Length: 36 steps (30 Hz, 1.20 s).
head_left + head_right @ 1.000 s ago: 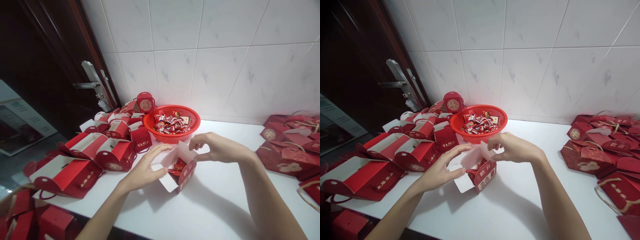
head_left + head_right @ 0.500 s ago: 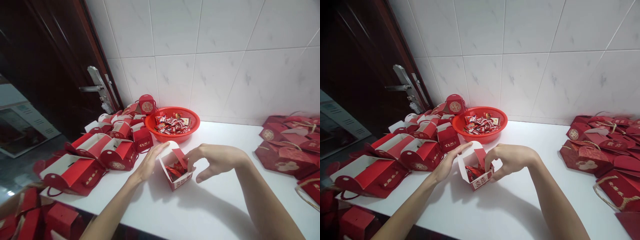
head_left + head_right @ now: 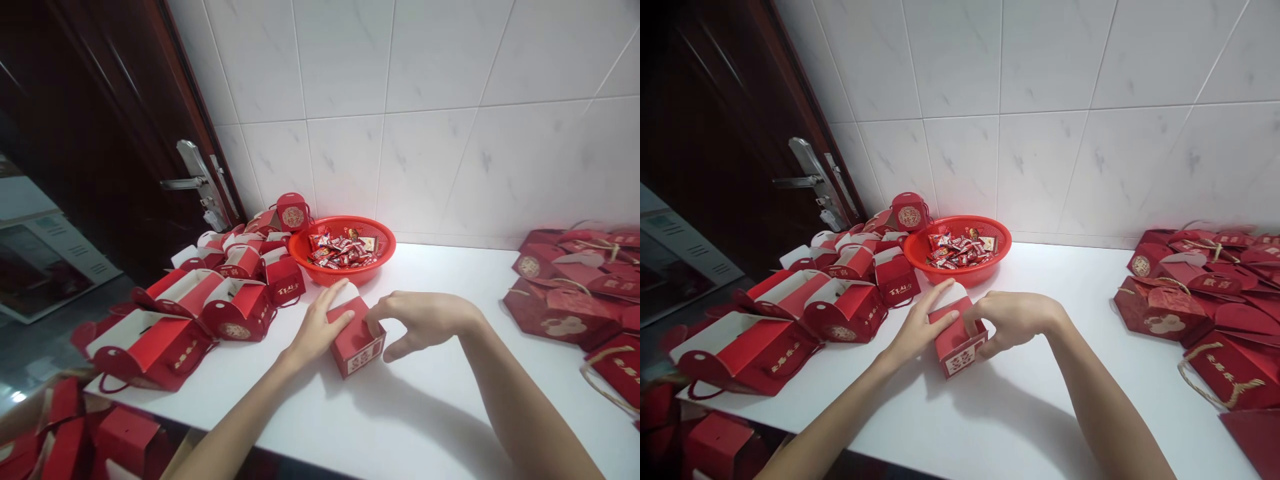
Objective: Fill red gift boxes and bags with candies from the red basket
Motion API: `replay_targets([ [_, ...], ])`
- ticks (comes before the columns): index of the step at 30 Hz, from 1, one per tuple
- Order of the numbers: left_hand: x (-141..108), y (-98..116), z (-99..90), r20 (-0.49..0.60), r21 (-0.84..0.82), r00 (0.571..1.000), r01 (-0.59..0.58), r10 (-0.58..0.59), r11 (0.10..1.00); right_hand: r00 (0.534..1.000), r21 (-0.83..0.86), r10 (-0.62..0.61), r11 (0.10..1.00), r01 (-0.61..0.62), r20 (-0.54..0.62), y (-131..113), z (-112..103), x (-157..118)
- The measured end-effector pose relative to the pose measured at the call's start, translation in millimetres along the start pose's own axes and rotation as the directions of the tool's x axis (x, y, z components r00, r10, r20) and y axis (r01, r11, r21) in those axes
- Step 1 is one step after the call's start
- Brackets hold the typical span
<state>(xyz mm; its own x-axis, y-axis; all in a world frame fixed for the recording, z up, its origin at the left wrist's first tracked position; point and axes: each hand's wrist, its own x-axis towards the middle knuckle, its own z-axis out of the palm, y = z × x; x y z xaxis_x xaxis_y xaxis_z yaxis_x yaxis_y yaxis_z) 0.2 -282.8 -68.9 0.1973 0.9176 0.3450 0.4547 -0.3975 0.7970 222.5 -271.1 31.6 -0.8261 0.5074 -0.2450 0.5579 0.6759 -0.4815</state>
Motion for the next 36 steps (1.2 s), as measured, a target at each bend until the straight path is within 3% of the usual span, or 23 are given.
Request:
replay_targets([
  [5,-3,3,1.2,-0.095,-0.005,0.995,0.012,-0.012,1.000,0.991,0.011,0.076,0.997,-0.075,-0.113,3,0,6],
  [9,-6,6,-2.0,-0.086,-0.013,0.996,-0.020,0.019,1.000,0.945,-0.037,0.212,0.973,-0.228,-0.248,10,4,15],
  [14,-15,8,-7.2,0.015,-0.036,0.997,0.071,-0.070,0.997,0.920,-0.027,0.356,0.931,-0.365,-0.165,13,7,22],
  [18,-19,7,-6.6,0.051,0.004,0.997,0.052,-0.052,0.999,0.944,0.073,0.311,0.950,-0.305,-0.109,27,6,24],
  [22,-16,-1,-7.6,0.088,-0.149,0.993,0.087,-0.074,0.985,0.988,0.336,0.139,0.929,-0.153,0.064,53,6,30],
  [26,-10,-10,-13.1,0.271,-0.343,0.952,0.233,-0.142,0.910,0.988,0.481,-0.014,0.875,-0.062,0.154,67,10,39],
  [29,-6,-14,-15.7,0.326,-0.369,0.937,0.248,-0.125,0.896,0.995,0.456,-0.001,0.889,-0.046,0.102,61,13,43],
  [32,1,-17,-14.3,0.309,-0.331,0.947,0.198,-0.092,0.922,0.998,0.359,0.070,0.931,-0.066,0.001,48,14,44],
  [36,13,-20,-7.8,0.267,-0.305,0.962,0.142,-0.059,0.942,0.991,0.182,0.075,0.982,-0.055,-0.107,37,14,42],
])
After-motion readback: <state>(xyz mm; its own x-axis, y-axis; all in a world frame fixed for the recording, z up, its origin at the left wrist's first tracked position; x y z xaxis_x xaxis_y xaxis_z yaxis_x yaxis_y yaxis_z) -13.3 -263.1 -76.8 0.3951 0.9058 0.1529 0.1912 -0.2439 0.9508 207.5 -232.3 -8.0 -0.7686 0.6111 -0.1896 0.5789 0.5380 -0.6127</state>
